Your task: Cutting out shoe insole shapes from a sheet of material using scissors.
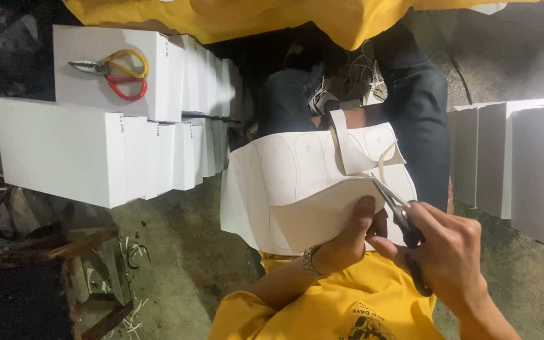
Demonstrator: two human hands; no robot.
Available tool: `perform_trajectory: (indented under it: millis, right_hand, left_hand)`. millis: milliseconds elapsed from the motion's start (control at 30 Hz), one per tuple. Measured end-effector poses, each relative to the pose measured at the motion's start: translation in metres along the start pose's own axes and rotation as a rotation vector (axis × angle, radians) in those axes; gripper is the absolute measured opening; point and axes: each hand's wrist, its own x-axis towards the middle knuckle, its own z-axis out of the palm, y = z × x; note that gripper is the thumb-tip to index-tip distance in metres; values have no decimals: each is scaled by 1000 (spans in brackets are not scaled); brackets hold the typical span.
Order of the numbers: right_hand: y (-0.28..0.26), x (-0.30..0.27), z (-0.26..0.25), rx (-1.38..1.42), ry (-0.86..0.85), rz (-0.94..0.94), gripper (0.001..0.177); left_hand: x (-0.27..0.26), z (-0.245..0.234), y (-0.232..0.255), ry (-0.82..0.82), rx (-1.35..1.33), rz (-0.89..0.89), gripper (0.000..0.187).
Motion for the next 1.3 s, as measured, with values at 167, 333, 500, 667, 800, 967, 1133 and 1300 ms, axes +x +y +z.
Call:
perform_trajectory:
  millis: [167, 333, 500, 667, 800, 967, 1133, 1300]
  right_hand:
    - [4, -5, -5, -29, -44, 33, 63]
    - [4, -5, -8, -63, -32, 7, 65]
    - [7, -9, -7, -78, -56, -5, 64]
    - [-1, -4, -11, -76, -28, -34, 67]
    - [-1, -2, -9, -76, -12, -42, 69]
    - [-6, 4, -12, -56, 10, -86, 69]
    - [1, -2, -8, -60, -14, -84, 67]
    - [1, 1, -10, -77, -13, -93, 71]
  left_hand:
    - [-2, -3, 16, -82, 349, 111, 41]
    - [9, -10, 5, -89, 406, 84, 51]
    - [5, -17, 34, -315, 534, 298, 50]
    - [-3, -14, 52, -299, 349, 219, 34]
    - [-2, -21, 53, -325, 449, 78, 32]
    - [2, -34, 44, -299, 520, 8, 38]
    - [2, -42, 47, -389, 483, -1, 28]
    - [27, -70, 17, -712, -299, -451, 35]
